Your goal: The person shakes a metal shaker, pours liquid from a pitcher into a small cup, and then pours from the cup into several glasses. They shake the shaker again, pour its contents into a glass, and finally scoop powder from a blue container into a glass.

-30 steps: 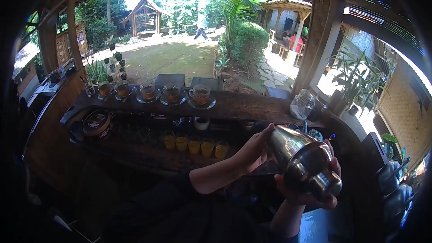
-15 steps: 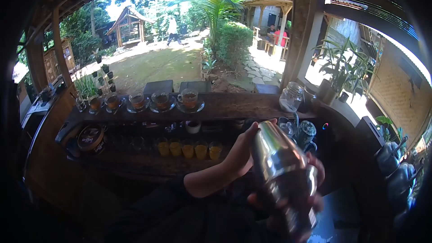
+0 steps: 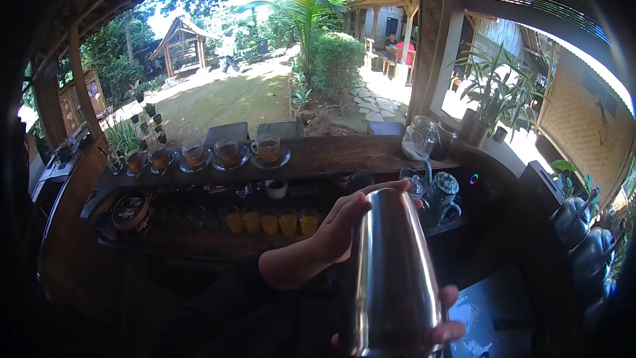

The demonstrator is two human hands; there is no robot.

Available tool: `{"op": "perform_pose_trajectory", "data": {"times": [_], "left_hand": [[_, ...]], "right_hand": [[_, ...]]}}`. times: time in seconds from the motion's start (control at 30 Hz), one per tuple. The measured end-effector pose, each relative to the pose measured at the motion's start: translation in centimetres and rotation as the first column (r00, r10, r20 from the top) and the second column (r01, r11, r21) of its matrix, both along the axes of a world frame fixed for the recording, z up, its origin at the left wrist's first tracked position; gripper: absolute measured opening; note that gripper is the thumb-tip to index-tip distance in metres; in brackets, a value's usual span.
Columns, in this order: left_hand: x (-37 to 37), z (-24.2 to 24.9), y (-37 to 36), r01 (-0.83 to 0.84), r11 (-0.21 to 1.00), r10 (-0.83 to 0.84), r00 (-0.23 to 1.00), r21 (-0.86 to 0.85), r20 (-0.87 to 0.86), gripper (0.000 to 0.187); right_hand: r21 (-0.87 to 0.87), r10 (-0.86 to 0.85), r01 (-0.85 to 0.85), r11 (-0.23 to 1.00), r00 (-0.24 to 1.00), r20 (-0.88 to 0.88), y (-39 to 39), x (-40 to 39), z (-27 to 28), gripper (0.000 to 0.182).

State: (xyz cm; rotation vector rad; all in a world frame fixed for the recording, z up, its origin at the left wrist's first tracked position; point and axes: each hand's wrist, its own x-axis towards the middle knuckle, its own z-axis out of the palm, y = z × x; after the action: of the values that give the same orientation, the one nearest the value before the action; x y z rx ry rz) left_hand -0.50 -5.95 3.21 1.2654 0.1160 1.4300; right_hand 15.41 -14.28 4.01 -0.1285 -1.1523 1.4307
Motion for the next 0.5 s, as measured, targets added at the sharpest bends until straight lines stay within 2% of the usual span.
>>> {"op": "perform_pose_trajectory", "data": {"times": [0.03, 0.07, 0.1, 0.13, 0.17, 0.2, 0.23, 0.3, 0.33, 0.37, 0.4, 0.43, 0.5], "left_hand": [[-0.1, 0.7, -0.2, 0.032, 0.992, -0.029, 0.999, 0.125, -0.030, 0.067], [0.0, 0.7, 0.6, -0.046, 0.999, 0.047, 0.998, 0.026, -0.041, 0.069], [0.2, 0.3, 2.2, -0.065, 0.992, 0.066, 0.998, -0.109, 0.004, 0.064], [0.3, 0.0, 3.8, -0.040, 0.969, 0.051, 0.998, -0.245, 0.039, 0.061], [0.2, -0.9, 5.4, -0.010, 0.927, 0.040, 0.997, -0.375, 0.072, 0.057], [-0.4, -3.1, 7.5, 0.094, 0.909, -0.077, 0.995, -0.405, 0.057, 0.053], [0.1, -2.7, 7.1, 0.034, 0.871, -0.020, 0.999, -0.490, 0.035, 0.053], [1.4, -1.2, 5.5, 0.029, 0.875, -0.007, 0.999, -0.483, 0.047, 0.057], [1.8, 0.2, 4.2, 0.065, 0.904, -0.048, 0.998, -0.423, 0.051, 0.057], [2.1, 1.1, 3.1, 0.095, 0.926, -0.081, 0.995, -0.364, 0.055, 0.057], [2.2, 1.1, 2.7, 0.105, 0.959, -0.104, 0.994, -0.263, 0.016, 0.059], [2.5, 1.4, 2.1, 0.133, 0.988, -0.135, 0.991, -0.082, -0.019, 0.061], [2.6, 1.3, 2.9, 0.132, 0.983, -0.129, 0.991, -0.129, 0.032, 0.067]], "right_hand": [[0.240, -0.220, 0.203, 0.949, 0.974, 0.049, 1.7, -0.2, -0.9, 0.103], [0.471, -0.438, 0.369, 0.801, 0.898, 0.042, 4.0, -0.5, -2.0, 0.102], [0.669, -0.628, 0.476, 0.571, 0.778, -0.018, 6.5, -0.7, -2.9, 0.102], [0.812, -0.767, 0.511, 0.283, 0.629, -0.128, 8.9, -0.8, -3.3, 0.102], [0.813, -0.809, 0.582, -0.027, 0.465, -0.360, 12.6, -0.9, -1.9, 0.103], [0.711, -0.802, 0.700, 0.069, 0.463, -0.378, 14.5, -2.0, -1.7, 0.098], [0.583, -0.798, 0.797, 0.161, 0.452, -0.398, 15.4, -2.4, -1.9, 0.094], [0.618, -0.861, 0.786, -0.028, 0.295, -0.414, 13.9, -0.4, -1.5, 0.095], [0.679, -0.817, 0.733, 0.053, 0.422, -0.392, 12.4, 0.6, -1.9, 0.095], [0.677, -0.761, 0.659, 0.327, 0.608, -0.225, 8.7, 0.8, -2.3, 0.099], [0.728, -0.762, 0.648, 0.222, 0.581, -0.285, 9.4, 2.1, -6.9, 0.094], [0.731, -0.746, 0.641, 0.235, 0.601, -0.287, 9.9, 1.8, -6.1, 0.094], [0.801, -0.721, 0.590, 0.099, 0.597, -0.351, 10.8, 1.0, -2.9, 0.096]]}}
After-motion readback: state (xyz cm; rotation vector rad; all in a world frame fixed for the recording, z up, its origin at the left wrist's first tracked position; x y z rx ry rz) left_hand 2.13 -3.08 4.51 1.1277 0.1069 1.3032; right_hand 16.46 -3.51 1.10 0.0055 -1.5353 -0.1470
